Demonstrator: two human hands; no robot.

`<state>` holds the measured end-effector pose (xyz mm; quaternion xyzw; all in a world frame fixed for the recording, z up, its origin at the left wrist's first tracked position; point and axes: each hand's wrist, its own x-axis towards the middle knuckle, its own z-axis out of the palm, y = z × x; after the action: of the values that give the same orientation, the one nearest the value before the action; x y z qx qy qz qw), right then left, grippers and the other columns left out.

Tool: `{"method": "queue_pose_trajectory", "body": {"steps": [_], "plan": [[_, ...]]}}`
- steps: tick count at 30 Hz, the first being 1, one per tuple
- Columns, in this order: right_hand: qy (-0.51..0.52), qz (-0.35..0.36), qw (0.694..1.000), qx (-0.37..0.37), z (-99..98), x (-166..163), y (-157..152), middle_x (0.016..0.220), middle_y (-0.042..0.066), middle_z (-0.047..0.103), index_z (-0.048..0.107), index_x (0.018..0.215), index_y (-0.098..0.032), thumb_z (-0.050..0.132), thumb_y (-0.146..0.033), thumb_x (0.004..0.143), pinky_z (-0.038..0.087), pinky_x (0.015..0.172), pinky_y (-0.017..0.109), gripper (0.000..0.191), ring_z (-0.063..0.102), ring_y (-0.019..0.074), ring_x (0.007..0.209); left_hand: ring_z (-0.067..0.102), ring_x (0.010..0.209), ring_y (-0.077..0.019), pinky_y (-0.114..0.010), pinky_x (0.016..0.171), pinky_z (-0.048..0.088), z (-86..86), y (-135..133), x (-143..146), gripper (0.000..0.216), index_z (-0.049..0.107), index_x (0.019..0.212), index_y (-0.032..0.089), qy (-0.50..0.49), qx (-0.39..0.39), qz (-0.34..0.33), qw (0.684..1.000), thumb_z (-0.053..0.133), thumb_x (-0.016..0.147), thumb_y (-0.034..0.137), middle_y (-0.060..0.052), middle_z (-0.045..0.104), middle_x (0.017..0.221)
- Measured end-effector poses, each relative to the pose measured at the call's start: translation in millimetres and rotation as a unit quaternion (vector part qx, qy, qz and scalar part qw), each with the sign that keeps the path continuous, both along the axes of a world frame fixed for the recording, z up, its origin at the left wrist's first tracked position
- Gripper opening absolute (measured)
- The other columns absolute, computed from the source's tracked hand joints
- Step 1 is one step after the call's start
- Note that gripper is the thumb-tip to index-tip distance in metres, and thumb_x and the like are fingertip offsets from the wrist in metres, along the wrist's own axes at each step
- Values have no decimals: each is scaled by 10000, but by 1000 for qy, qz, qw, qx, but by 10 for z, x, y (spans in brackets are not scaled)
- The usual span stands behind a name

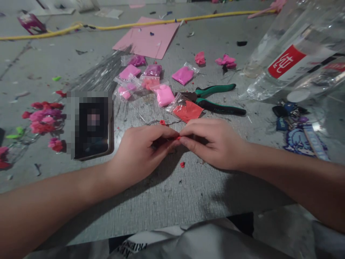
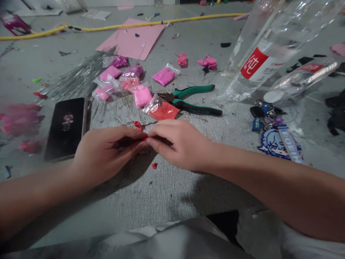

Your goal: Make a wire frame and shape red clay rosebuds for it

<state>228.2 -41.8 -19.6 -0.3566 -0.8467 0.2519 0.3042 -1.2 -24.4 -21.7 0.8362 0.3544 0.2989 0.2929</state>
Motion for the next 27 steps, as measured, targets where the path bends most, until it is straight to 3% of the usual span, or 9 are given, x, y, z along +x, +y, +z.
{"method": "queue_pose_trajectory", "body": {"steps": [5,13,16,20,23,27], "plan": [[3,-11,1000,-17,18,2,8,796,32,715,694,879,-186,600,-249,1022,442,687,284,183,603,147,724,732,726,-174,-286,690,484,-15,11,-14,97,802,994,298,-1,29,3,1000,775,915,249,10,823,889],[47,-65,994,-70,69,-18,-44,714,-20,640,656,837,-186,650,-135,906,409,593,250,86,546,112,631,716,727,-144,-260,686,524,81,-25,-7,64,754,998,200,28,118,-35,992,725,949,231,-18,783,858],[130,-121,973,-145,28,-2,-27,683,-33,559,583,819,-204,585,-156,956,370,527,248,145,483,104,578,703,722,-128,-249,684,523,103,-35,-1,53,743,995,191,33,129,-27,991,726,952,218,-9,770,847],[237,-139,933,-233,-42,14,14,671,-33,482,492,763,-214,484,-301,1079,370,513,248,328,456,96,566,722,758,-128,-237,712,545,-19,14,-11,51,740,980,166,51,168,-45,983,733,950,207,-23,774,878],[215,-142,938,-233,-47,-8,12,667,-30,526,570,799,-200,536,-453,1074,382,501,243,375,477,88,555,736,839,-146,-245,774,568,-150,68,-20,86,753,1036,168,65,212,-83,972,713,965,195,-43,774,948],[182,-144,952,-201,-26,-40,10,741,-7,687,734,939,-182,704,-325,989,452,509,244,154,595,99,577,727,843,-164,-270,759,577,-236,103,-5,130,761,1076,172,84,233,-97,964,665,989,184,-62,763,982]]}}
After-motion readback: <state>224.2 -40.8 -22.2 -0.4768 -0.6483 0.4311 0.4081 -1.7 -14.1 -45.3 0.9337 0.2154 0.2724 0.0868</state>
